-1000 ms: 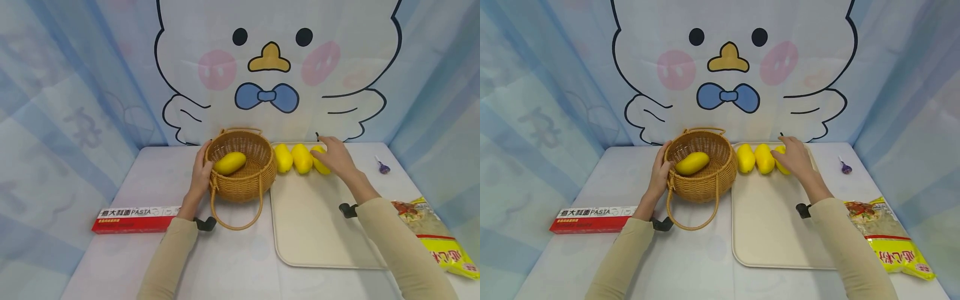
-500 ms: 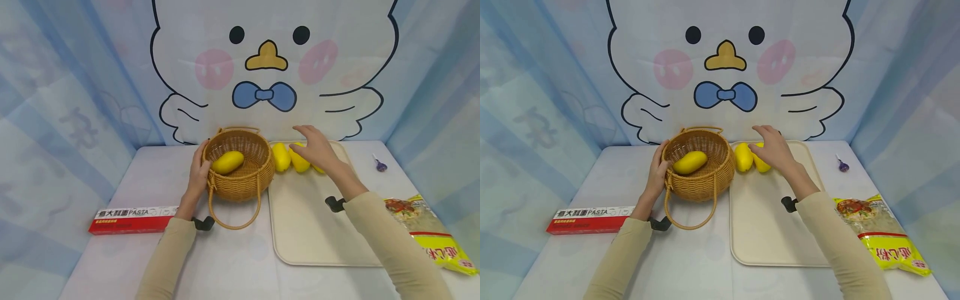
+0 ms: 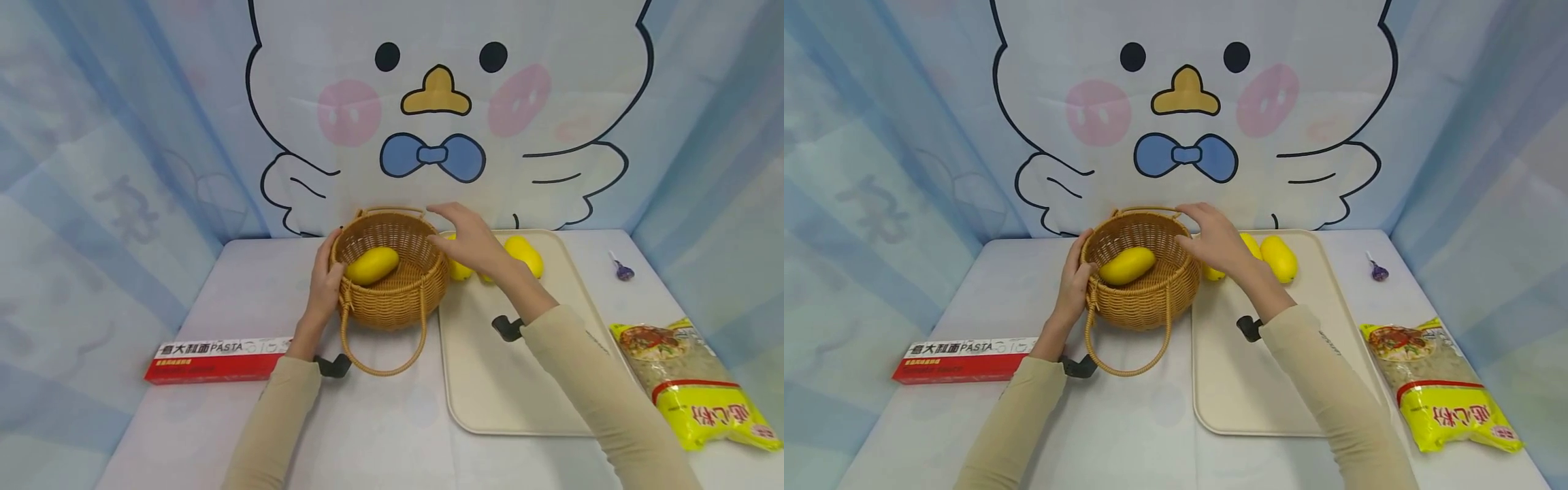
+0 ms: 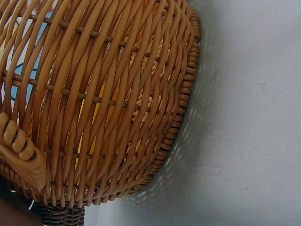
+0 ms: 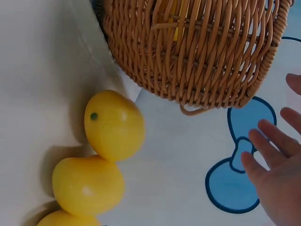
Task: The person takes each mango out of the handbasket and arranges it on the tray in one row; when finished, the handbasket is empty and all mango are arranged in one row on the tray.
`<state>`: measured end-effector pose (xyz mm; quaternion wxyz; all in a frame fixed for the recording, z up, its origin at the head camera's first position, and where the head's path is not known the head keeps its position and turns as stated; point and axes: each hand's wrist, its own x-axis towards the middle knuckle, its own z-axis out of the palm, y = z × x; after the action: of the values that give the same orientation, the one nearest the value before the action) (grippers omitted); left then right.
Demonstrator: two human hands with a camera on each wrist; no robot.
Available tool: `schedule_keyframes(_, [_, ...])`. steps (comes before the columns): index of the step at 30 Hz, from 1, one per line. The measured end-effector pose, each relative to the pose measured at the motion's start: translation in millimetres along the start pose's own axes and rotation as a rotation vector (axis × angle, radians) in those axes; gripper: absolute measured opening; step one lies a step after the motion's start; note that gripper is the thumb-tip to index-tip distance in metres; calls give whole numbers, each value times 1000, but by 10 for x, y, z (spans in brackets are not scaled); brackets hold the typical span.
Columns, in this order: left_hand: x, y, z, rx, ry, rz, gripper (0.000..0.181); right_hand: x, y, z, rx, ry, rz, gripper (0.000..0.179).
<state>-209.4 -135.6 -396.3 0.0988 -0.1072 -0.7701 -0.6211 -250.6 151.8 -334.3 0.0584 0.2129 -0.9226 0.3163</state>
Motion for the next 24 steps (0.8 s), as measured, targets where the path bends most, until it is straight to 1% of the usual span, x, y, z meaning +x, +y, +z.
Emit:
schedule_keyframes(4, [0, -6, 12, 4, 2, -1, 65, 46, -104, 65, 20, -26, -46, 56])
schedule_keyframes(12, [-5, -11, 10, 16, 6, 2, 64, 170, -275, 272, -1, -102, -118, 58])
schedule_keyframes(14, [-6, -23, 12, 10, 0, 2, 64, 185, -309, 319, 13, -146, -103, 59])
schedule_keyframes(18, [-4, -37, 15, 7, -5, -4, 64, 215, -361, 397, -16, -232, -63, 62])
schedule_keyframes(20, [-3, -25, 10, 9, -3, -1, 64, 245, -384, 440, -40, -253, -48, 64])
schedule_keyframes(24, [2, 15, 2, 11, -3, 5, 63, 319, -425, 523, -98, -271, -31, 66])
